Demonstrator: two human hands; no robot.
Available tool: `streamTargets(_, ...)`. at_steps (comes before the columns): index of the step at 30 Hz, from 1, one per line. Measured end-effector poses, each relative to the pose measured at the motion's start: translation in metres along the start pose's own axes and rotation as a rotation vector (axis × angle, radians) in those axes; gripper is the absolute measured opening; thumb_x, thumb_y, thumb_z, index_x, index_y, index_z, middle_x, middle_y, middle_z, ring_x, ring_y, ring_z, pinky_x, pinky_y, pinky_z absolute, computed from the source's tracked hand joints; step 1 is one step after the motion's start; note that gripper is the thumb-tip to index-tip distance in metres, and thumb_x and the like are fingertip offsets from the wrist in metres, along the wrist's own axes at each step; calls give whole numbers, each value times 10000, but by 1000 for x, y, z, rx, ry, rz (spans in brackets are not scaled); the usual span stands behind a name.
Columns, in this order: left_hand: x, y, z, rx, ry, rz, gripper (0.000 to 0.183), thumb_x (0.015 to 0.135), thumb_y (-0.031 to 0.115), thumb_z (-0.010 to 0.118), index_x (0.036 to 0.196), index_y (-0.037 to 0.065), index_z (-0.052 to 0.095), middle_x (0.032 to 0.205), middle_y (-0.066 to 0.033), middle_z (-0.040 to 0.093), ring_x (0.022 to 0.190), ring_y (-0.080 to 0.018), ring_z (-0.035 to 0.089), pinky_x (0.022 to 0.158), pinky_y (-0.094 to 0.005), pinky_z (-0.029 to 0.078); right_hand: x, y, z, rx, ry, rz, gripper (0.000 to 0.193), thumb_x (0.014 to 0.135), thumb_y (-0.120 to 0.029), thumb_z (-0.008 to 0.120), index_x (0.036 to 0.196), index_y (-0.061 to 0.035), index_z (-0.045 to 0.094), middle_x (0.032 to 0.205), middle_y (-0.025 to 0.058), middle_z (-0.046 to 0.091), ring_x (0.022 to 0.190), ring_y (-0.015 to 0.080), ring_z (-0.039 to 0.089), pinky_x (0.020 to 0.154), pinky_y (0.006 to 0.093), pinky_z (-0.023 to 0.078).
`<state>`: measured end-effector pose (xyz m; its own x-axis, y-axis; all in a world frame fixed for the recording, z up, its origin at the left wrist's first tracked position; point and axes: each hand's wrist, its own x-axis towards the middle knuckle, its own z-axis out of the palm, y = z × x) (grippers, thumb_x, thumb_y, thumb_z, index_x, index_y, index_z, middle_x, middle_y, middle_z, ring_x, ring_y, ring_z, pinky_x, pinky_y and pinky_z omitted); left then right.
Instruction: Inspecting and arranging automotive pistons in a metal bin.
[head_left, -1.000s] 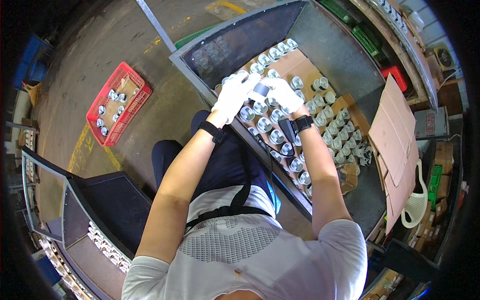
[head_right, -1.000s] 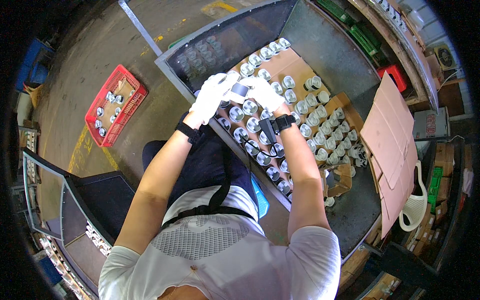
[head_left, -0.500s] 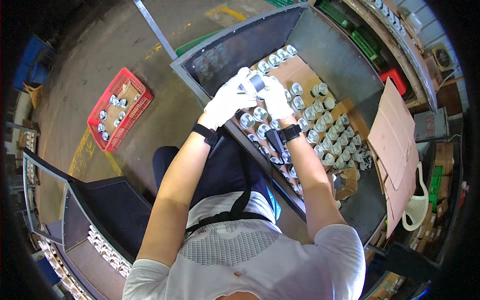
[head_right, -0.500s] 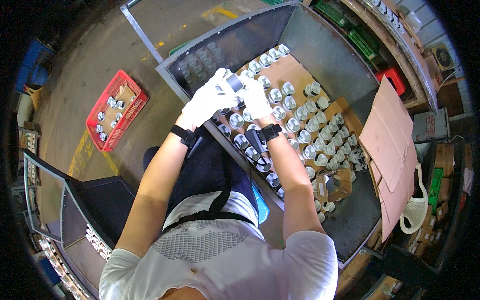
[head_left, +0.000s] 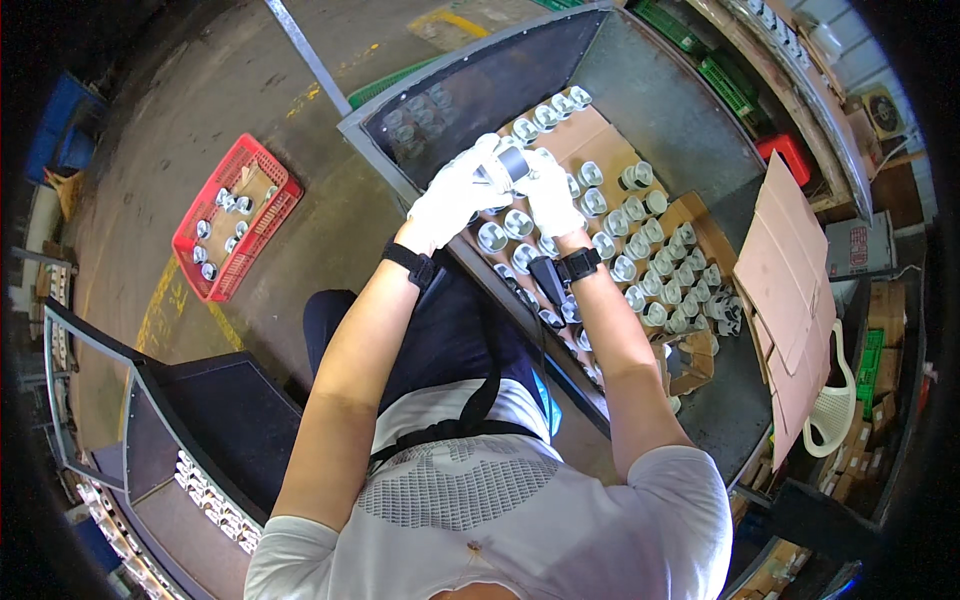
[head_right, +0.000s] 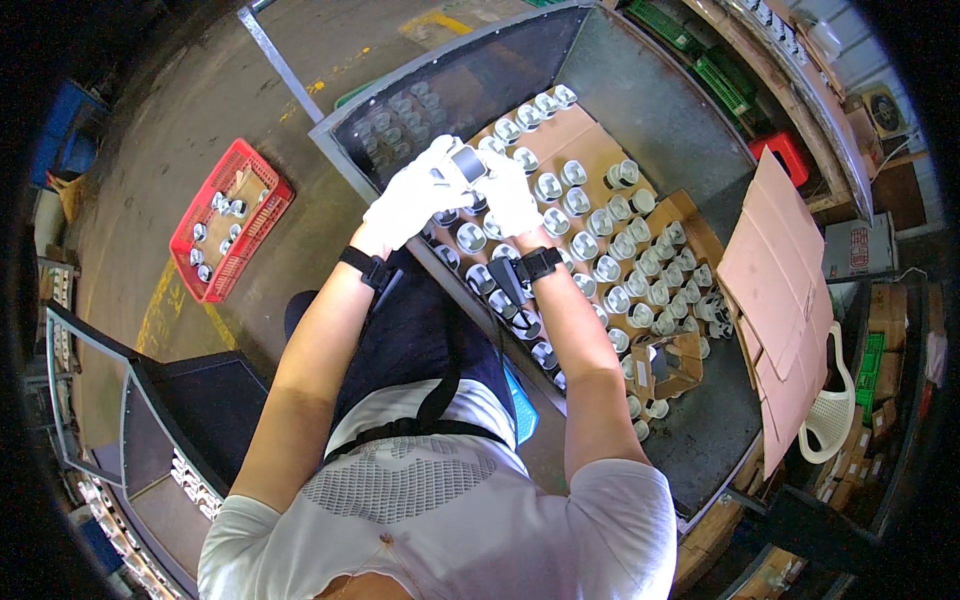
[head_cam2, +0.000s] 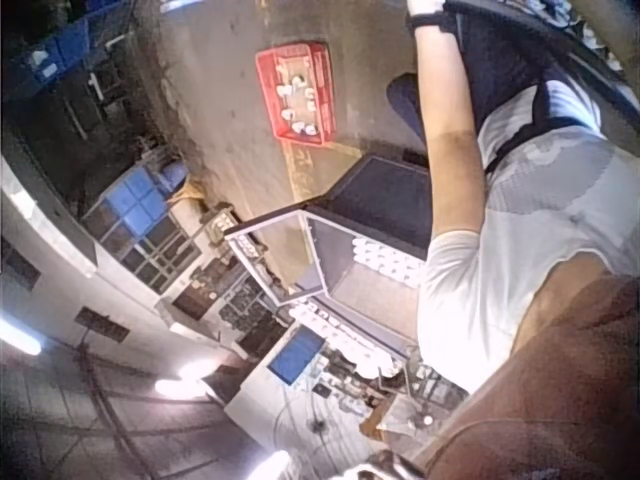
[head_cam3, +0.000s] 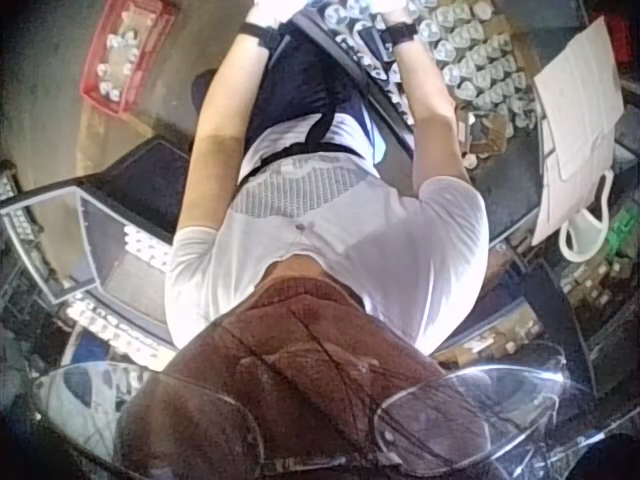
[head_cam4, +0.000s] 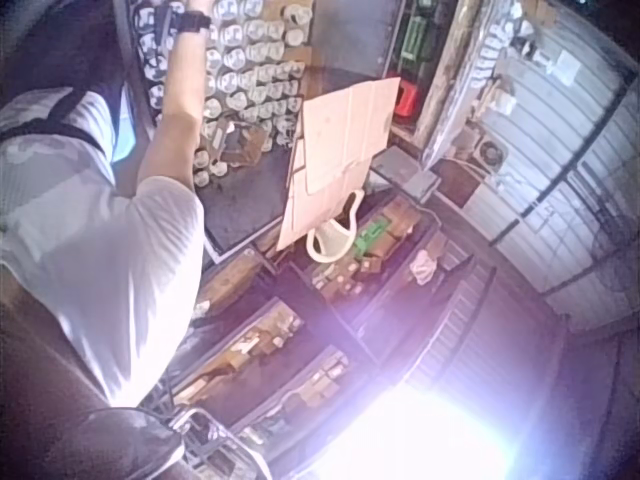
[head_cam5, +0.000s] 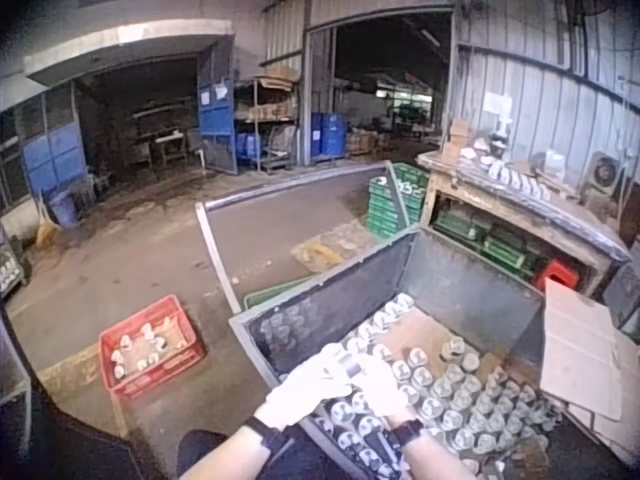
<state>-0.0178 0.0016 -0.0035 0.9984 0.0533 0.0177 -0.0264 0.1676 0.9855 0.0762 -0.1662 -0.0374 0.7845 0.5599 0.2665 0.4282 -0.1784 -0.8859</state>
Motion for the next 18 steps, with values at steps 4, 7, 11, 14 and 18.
streamTargets(4, 1, -3, -2, 4, 6, 0, 911, 743, 154, 843, 1496, 10, 351, 1433, -139, 497, 1258, -209, 513, 1049, -323, 437, -3, -7, 3, -8, 28, -35, 316, 872, -101, 563, 1155, 9, 653, 998, 135, 702, 897, 221, 647, 813, 336, 514)
streamTargets(7, -2, 4, 1, 9, 41, 0, 918, 738, 157, 848, 1496, 11, 351, 1413, -145, 509, 1239, -214, 524, 1033, -327, 452, -3, -15, -1, -36, -30, -14, 336, 857, -104, 595, 1172, 1, 652, 1015, 126, 700, 919, 218, 648, 822, 336, 514)
streamTargets(11, -7, 9, 3, 11, 105, -12, 909, 737, 149, 847, 1490, 9, 357, 1385, -150, 525, 1218, -217, 537, 1014, -328, 467, -1, -31, -11, 4, -119, 11, 339, 864, -157, 650, 1182, -36, 659, 1054, 116, 652, 989, 252, 616, 885, 381, 486)
streamTargets(14, -3, 8, 4, 19, 71, -28, 883, 728, 121, 842, 1471, 1, 380, 1345, -143, 549, 1189, -210, 551, 998, -320, 473, -3, -28, -12, 14, -113, 13, 356, 863, -175, 660, 1192, -39, 657, 1055, 115, 646, 986, 257, 610, 884, 387, 481)
streamTargets(18, 8, -9, -4, 155, 24, 27, 802, 732, 79, 815, 1429, -9, 428, 1278, -126, 582, 1138, -192, 566, 960, -306, 485, -4, -19, -8, 16, -93, 44, 367, 849, -126, 642, 1199, -12, 644, 1042, 120, 671, 964, 219, 627, 852, 349, 501)
